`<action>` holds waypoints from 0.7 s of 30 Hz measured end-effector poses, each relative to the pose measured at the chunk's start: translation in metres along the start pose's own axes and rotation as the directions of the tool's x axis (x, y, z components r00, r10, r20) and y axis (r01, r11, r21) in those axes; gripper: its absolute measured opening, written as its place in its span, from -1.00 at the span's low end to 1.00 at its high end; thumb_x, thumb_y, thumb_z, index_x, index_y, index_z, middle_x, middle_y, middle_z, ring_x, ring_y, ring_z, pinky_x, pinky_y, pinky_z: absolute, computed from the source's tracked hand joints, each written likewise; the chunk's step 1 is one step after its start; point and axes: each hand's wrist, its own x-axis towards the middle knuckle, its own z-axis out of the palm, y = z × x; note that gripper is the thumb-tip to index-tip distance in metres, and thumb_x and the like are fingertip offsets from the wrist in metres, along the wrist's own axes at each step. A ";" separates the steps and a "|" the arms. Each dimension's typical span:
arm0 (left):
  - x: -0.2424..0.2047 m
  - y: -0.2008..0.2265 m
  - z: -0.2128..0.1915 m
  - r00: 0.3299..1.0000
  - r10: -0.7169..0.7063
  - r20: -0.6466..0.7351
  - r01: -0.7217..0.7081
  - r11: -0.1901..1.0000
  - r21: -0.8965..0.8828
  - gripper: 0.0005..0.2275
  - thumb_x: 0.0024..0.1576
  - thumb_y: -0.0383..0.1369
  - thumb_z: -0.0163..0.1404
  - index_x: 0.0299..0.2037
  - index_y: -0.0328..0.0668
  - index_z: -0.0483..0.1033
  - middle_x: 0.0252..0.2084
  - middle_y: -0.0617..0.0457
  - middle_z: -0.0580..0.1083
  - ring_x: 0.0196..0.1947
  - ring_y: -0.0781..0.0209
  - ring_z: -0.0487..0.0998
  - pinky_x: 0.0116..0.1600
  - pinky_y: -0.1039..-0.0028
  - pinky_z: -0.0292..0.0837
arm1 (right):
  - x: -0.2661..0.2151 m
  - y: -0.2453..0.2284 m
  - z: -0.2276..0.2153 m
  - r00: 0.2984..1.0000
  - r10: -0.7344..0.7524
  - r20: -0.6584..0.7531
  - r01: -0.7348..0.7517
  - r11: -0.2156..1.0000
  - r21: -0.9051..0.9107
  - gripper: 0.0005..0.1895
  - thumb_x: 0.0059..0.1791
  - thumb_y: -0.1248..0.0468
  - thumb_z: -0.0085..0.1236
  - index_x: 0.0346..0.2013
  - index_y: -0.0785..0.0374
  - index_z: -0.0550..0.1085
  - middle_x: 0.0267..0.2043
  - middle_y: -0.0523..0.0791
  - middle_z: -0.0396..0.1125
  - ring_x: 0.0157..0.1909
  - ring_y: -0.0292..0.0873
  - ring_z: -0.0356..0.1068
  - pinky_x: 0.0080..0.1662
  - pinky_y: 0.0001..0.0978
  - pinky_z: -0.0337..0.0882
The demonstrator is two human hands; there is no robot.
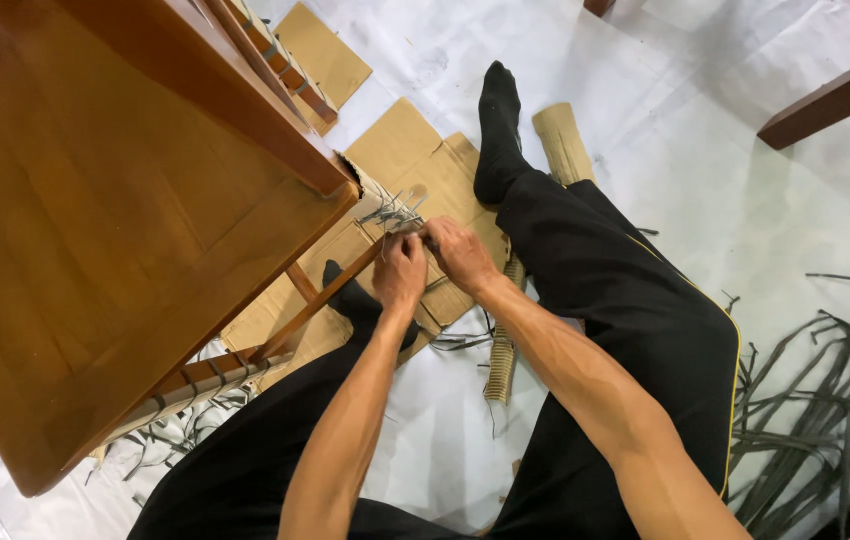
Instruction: Wrapping wooden chair legs with protective cardboard and plastic ties for shipment.
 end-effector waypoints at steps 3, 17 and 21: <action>0.009 0.000 0.018 0.964 -0.226 0.137 0.259 0.912 -0.319 -0.45 0.17 0.20 -0.17 -0.10 -0.10 0.63 -0.06 -0.21 0.59 0.10 -0.27 0.54 0.21 0.03 0.42 | -0.001 -0.007 -0.005 0.997 0.027 -0.065 -0.021 0.995 0.100 -0.81 -0.03 0.37 0.18 -0.21 0.12 0.37 -0.30 -0.11 0.30 -0.09 -0.03 0.44 -0.06 -0.26 0.48; -0.001 0.020 0.034 0.729 -0.532 0.430 0.286 -0.334 -0.898 -0.86 0.10 -0.35 0.24 -0.20 -0.04 0.56 -0.21 0.23 0.50 -0.29 0.47 0.55 -0.36 0.85 0.40 | 0.022 0.011 0.021 0.652 0.758 -0.025 -0.567 0.509 0.648 -0.77 0.04 0.10 0.12 -0.41 0.09 0.61 -0.59 -0.14 0.47 -0.62 -0.24 0.43 -0.45 -0.41 0.43; -0.004 0.000 0.051 0.763 -0.471 0.443 0.245 -0.424 -0.872 -0.94 0.21 -0.35 0.14 -0.21 -0.01 0.51 -0.19 0.28 0.51 -0.24 0.50 0.57 -0.30 0.86 0.44 | 0.034 0.023 0.029 0.616 0.788 -0.006 -0.632 0.498 0.594 -0.74 0.04 0.08 0.09 -0.46 0.02 0.63 -0.63 -0.20 0.47 -0.54 -0.23 0.50 -0.35 -0.41 0.46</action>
